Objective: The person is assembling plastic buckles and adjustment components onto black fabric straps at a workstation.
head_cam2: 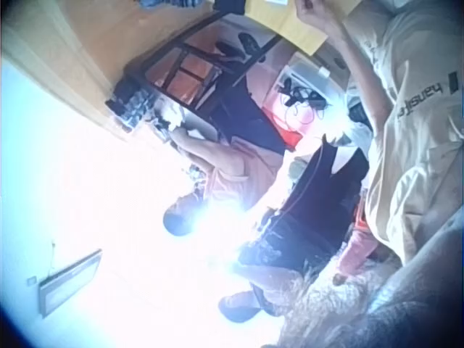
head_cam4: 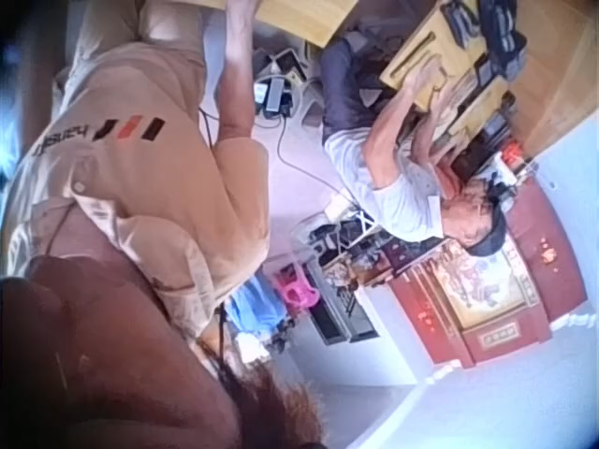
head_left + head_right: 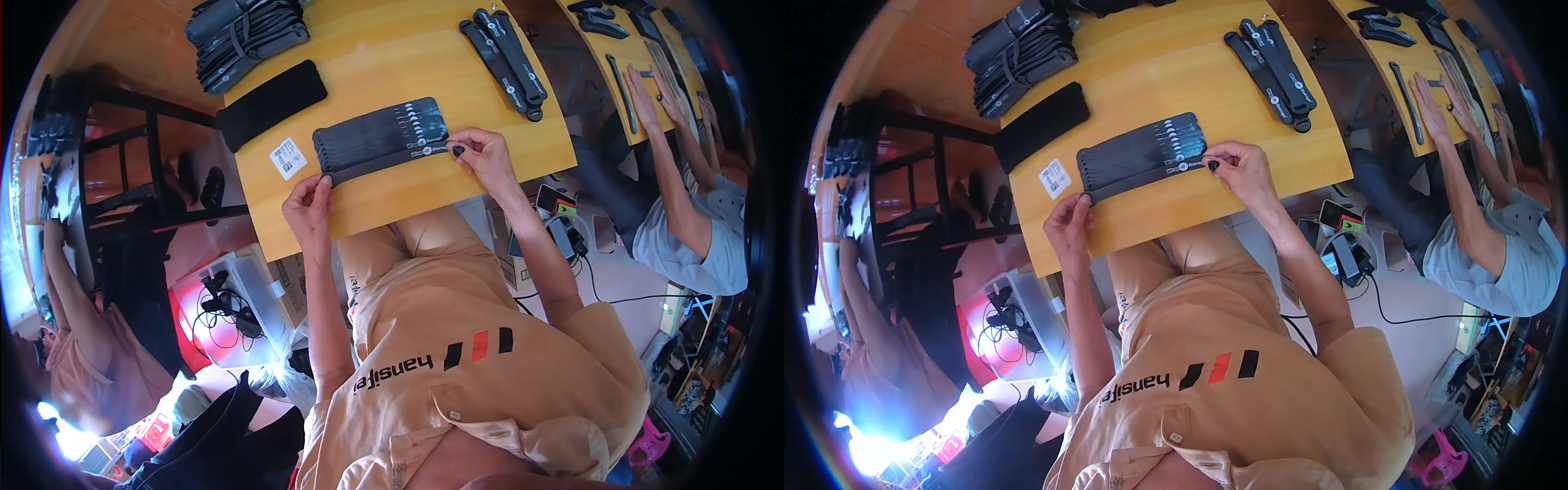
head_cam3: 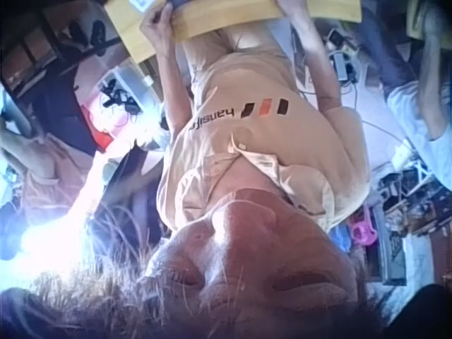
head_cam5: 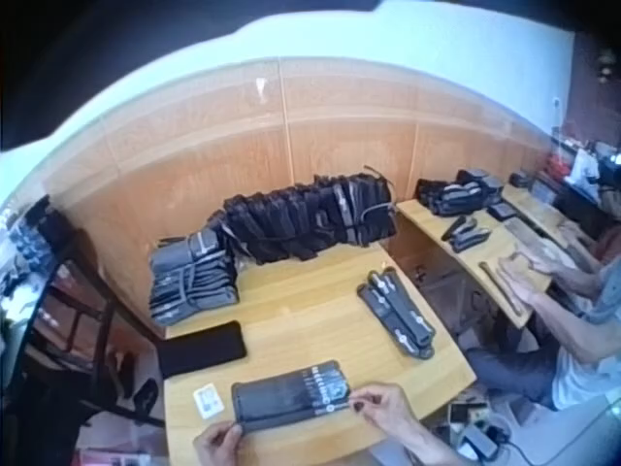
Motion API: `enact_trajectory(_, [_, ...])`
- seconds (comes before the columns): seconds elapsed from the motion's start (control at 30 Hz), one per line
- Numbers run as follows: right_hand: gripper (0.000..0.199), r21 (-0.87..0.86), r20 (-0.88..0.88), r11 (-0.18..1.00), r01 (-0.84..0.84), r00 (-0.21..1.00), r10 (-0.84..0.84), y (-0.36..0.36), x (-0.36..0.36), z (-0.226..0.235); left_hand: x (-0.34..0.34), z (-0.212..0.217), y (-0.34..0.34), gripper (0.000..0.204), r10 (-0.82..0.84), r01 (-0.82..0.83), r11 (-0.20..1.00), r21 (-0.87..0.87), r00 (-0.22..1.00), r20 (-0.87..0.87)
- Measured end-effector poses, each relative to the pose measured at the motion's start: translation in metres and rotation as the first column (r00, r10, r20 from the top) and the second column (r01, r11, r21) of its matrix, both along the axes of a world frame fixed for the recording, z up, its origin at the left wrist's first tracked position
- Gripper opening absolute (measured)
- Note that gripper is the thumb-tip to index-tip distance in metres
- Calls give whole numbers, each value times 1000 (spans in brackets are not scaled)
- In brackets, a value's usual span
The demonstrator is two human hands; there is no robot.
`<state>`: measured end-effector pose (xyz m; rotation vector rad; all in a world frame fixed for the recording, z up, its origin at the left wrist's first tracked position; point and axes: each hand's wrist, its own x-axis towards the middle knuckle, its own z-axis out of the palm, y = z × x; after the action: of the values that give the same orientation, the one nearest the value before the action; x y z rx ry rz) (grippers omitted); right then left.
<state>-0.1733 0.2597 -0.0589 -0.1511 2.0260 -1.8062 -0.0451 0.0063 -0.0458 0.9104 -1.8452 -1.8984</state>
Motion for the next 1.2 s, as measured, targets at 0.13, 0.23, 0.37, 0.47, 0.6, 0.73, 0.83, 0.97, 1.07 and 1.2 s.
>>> enact_trajectory(0.13, [6,24,14,1000,12,1000,-13,-3,-2,-6,-5,-9,-1,9,7,-6,997,-73,1000,15])
enact_trajectory(0.23, [8,-41,-97,998,54,994,-58,-8,-1,-13,-10,-9,0,9,26,-24,992,-122,999,18])
enact_trajectory(0.37, [7,-39,-103,993,110,988,-113,-13,-1,-9,-12,-11,-2,9,30,-25,987,-158,999,32])
enact_trajectory(0.47, [6,5,-129,992,128,984,-126,-13,0,-7,-13,-9,-1,9,27,-21,990,-140,999,45])
enact_trajectory(0.6, [8,166,-421,969,181,902,-96,-13,4,-3,-14,-9,2,9,27,-23,994,-109,999,37])
enact_trajectory(0.73, [9,184,-470,961,206,877,-98,-17,5,5,-14,-11,2,9,36,-32,994,-105,999,32])
enact_trajectory(0.83, [9,177,-392,965,192,913,-110,-16,4,2,-13,-11,1,9,38,-34,994,-102,999,32])
enact_trajectory(0.97, [8,138,-332,970,199,932,-144,-18,3,-4,-14,-7,1,9,42,-36,993,-110,998,54])
enact_trajectory(1.07, [7,131,-325,972,197,935,-146,-18,2,-5,-15,-8,0,8,42,-36,992,-124,998,50])
enact_trajectory(1.2, [5,154,-339,970,187,932,-126,-18,1,-6,-15,-9,0,8,30,-28,993,-119,999,20])
